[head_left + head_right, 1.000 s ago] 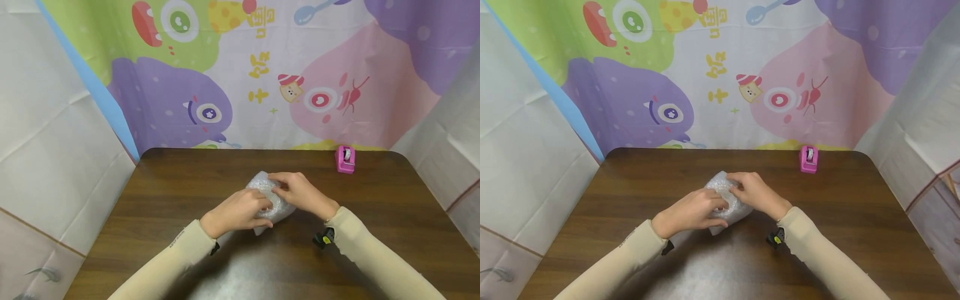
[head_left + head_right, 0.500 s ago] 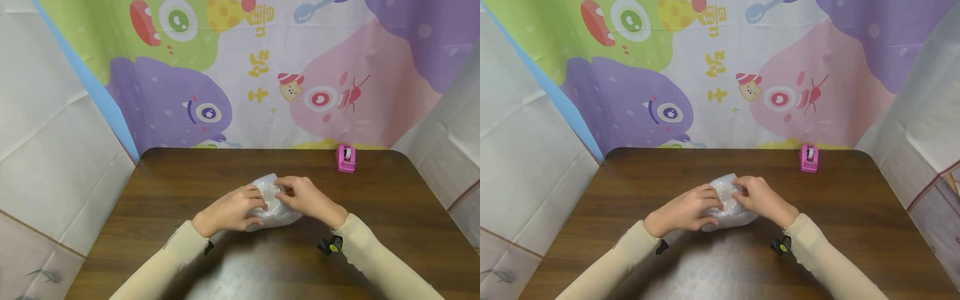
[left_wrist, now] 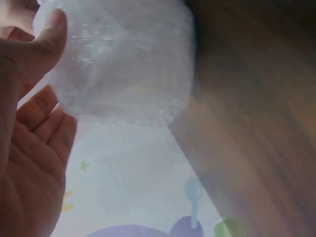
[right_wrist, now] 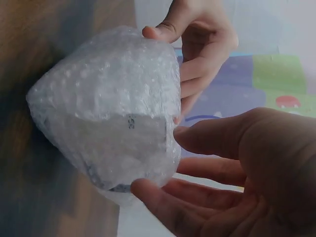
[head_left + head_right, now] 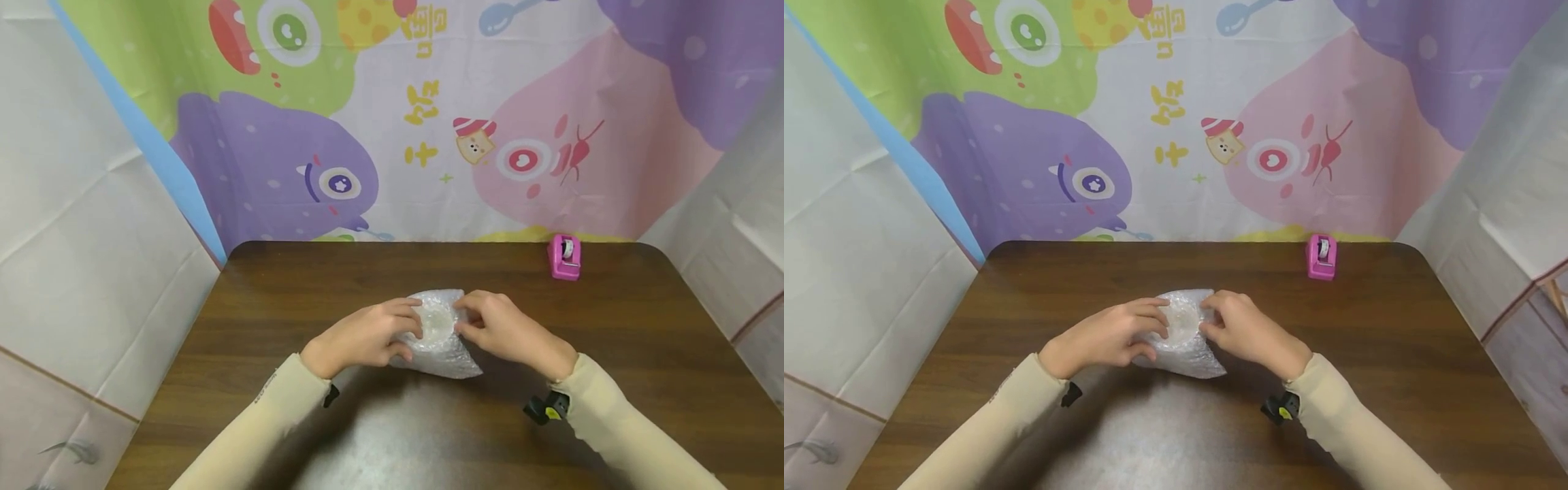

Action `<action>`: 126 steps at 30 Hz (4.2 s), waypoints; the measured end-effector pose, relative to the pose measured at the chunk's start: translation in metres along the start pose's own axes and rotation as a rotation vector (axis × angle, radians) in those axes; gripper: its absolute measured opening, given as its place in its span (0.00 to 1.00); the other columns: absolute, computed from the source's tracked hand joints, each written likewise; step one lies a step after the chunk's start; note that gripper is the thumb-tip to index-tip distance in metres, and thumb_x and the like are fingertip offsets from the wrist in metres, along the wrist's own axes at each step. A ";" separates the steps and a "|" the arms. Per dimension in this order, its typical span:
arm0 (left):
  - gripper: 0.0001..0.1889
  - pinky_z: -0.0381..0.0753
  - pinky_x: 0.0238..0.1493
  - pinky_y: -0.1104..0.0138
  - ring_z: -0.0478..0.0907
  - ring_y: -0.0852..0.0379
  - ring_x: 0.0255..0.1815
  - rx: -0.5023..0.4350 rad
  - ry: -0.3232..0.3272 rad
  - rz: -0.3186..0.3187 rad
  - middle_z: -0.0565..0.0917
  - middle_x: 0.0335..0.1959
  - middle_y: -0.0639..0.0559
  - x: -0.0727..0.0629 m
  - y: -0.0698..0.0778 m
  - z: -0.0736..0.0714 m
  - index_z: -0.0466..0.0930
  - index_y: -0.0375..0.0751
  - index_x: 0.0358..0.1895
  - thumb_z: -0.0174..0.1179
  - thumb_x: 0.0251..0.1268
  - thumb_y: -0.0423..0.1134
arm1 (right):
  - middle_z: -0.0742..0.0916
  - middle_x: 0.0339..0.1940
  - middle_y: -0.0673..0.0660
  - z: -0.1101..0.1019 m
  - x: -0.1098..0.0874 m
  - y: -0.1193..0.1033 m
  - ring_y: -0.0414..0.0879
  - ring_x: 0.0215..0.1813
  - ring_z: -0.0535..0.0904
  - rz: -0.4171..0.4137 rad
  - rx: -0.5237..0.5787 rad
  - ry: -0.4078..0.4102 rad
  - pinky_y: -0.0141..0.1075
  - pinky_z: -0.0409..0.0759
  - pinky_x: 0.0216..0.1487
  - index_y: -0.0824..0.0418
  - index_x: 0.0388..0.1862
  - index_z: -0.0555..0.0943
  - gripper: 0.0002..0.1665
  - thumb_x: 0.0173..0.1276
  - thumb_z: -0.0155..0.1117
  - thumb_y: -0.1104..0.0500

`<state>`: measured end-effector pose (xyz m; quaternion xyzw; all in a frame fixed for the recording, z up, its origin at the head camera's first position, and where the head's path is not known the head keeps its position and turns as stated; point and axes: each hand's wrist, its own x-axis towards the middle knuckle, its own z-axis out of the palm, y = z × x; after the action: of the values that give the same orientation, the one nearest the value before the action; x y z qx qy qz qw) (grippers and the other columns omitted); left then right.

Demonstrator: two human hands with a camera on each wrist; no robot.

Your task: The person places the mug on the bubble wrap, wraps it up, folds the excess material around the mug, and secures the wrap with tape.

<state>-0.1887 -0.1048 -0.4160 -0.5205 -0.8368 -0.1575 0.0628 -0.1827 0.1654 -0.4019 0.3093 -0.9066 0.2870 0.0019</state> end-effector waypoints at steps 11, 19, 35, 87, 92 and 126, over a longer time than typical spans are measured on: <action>0.22 0.80 0.66 0.58 0.85 0.54 0.57 0.175 0.031 -0.081 0.89 0.47 0.56 0.013 0.021 -0.003 0.87 0.45 0.50 0.70 0.62 0.56 | 0.89 0.53 0.60 -0.013 0.012 0.016 0.53 0.46 0.83 0.032 0.067 0.058 0.49 0.83 0.49 0.63 0.55 0.85 0.15 0.71 0.66 0.64; 0.18 0.86 0.35 0.65 0.84 0.62 0.35 0.218 0.072 -0.163 0.87 0.37 0.61 0.026 0.046 0.007 0.84 0.49 0.43 0.71 0.62 0.58 | 0.87 0.62 0.59 0.000 0.033 0.028 0.56 0.66 0.81 -0.043 0.146 0.050 0.55 0.79 0.65 0.62 0.62 0.82 0.21 0.72 0.62 0.66; 0.20 0.83 0.52 0.65 0.84 0.58 0.47 0.077 0.050 -0.192 0.89 0.45 0.55 0.025 0.030 0.007 0.88 0.45 0.50 0.79 0.51 0.41 | 0.89 0.53 0.58 0.007 0.018 0.034 0.52 0.55 0.85 -0.003 0.095 0.039 0.51 0.85 0.56 0.63 0.57 0.84 0.16 0.73 0.65 0.61; 0.19 0.83 0.62 0.55 0.88 0.58 0.32 0.394 0.164 -0.175 0.88 0.26 0.57 0.017 0.037 0.028 0.83 0.47 0.28 0.73 0.59 0.59 | 0.75 0.75 0.65 0.025 -0.005 0.035 0.65 0.72 0.72 -0.159 0.099 0.066 0.62 0.76 0.66 0.52 0.51 0.91 0.18 0.61 0.78 0.62; 0.18 0.83 0.62 0.54 0.84 0.59 0.26 0.359 0.217 -0.206 0.84 0.20 0.58 0.018 0.037 0.034 0.81 0.48 0.24 0.74 0.57 0.56 | 0.76 0.74 0.66 0.021 -0.005 0.034 0.65 0.71 0.73 -0.168 0.060 0.061 0.62 0.77 0.64 0.52 0.51 0.91 0.18 0.61 0.78 0.61; 0.18 0.82 0.64 0.53 0.85 0.57 0.27 0.364 0.230 -0.195 0.83 0.19 0.57 0.017 0.036 0.036 0.81 0.49 0.23 0.73 0.59 0.55 | 0.81 0.68 0.63 -0.010 -0.032 0.056 0.60 0.68 0.79 -0.082 -0.024 0.170 0.58 0.77 0.66 0.58 0.64 0.81 0.29 0.64 0.77 0.55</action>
<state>-0.1619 -0.0639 -0.4381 -0.3959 -0.8851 -0.0675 0.2353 -0.1901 0.2242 -0.4282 0.3206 -0.8932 0.3009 0.0941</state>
